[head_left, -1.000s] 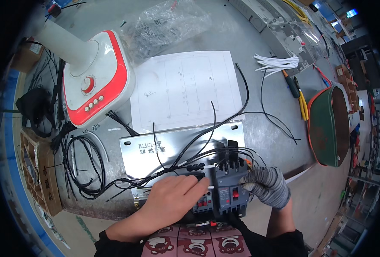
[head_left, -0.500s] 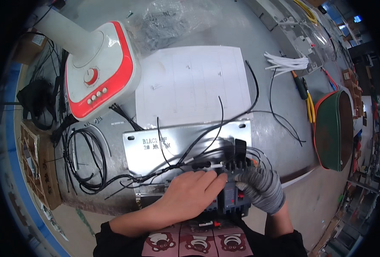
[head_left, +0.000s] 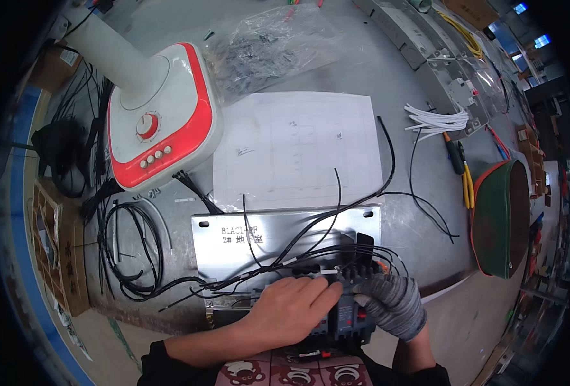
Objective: The person wires an electrical control panel by stripping black wires, inserting them into terminal blocks, and tightening screws. They repeatedly reference a wiring diagram on the table and use pliers and a screwdriver to secure connections.
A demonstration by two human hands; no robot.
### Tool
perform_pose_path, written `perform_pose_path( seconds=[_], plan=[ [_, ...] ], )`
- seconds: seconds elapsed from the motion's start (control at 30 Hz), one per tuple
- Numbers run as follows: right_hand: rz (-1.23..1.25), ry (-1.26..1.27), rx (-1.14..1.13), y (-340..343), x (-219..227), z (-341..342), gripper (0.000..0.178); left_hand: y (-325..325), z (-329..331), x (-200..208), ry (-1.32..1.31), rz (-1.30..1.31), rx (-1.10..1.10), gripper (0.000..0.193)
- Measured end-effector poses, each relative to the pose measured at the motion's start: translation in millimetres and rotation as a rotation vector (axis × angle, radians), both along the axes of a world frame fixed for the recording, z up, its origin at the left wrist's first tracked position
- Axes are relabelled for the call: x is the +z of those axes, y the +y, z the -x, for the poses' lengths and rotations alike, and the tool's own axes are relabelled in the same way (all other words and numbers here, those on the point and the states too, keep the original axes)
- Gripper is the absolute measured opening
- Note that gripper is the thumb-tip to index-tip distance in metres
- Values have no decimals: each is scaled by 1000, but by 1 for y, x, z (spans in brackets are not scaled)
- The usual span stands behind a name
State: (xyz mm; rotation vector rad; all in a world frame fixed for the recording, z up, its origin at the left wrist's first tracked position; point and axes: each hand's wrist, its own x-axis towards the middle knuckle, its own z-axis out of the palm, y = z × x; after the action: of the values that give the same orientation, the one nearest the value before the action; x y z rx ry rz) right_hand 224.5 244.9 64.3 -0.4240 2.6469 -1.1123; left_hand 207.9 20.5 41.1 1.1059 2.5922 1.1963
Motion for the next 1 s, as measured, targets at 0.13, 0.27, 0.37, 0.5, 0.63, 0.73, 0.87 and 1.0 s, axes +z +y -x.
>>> perform_pose_path(
  seconds=[0.13,0.27,0.37,0.5,0.63,0.73,0.87,1.0],
  plan=[
    [7,-102,-13,3,-1,-2,15,0,1,0,-1,-28,-5,36],
    [6,-131,-3,5,-4,-3,15,0,1,-2,11,-43,4,36],
    [20,-132,-7,5,-3,-1,15,0,2,-1,7,-54,5,37],
    [55,-101,-11,2,0,4,14,0,1,-5,12,-65,-4,37],
    [95,-86,-34,-1,2,4,13,-2,3,-4,0,-57,-26,38],
    [79,-105,-28,0,1,4,13,-2,2,-5,-10,-66,-24,38],
    [82,-85,-23,1,0,4,13,-1,2,-5,-21,-66,-24,39],
    [51,-114,-12,3,1,3,13,-1,1,-5,-19,-66,-21,39]
  ],
)
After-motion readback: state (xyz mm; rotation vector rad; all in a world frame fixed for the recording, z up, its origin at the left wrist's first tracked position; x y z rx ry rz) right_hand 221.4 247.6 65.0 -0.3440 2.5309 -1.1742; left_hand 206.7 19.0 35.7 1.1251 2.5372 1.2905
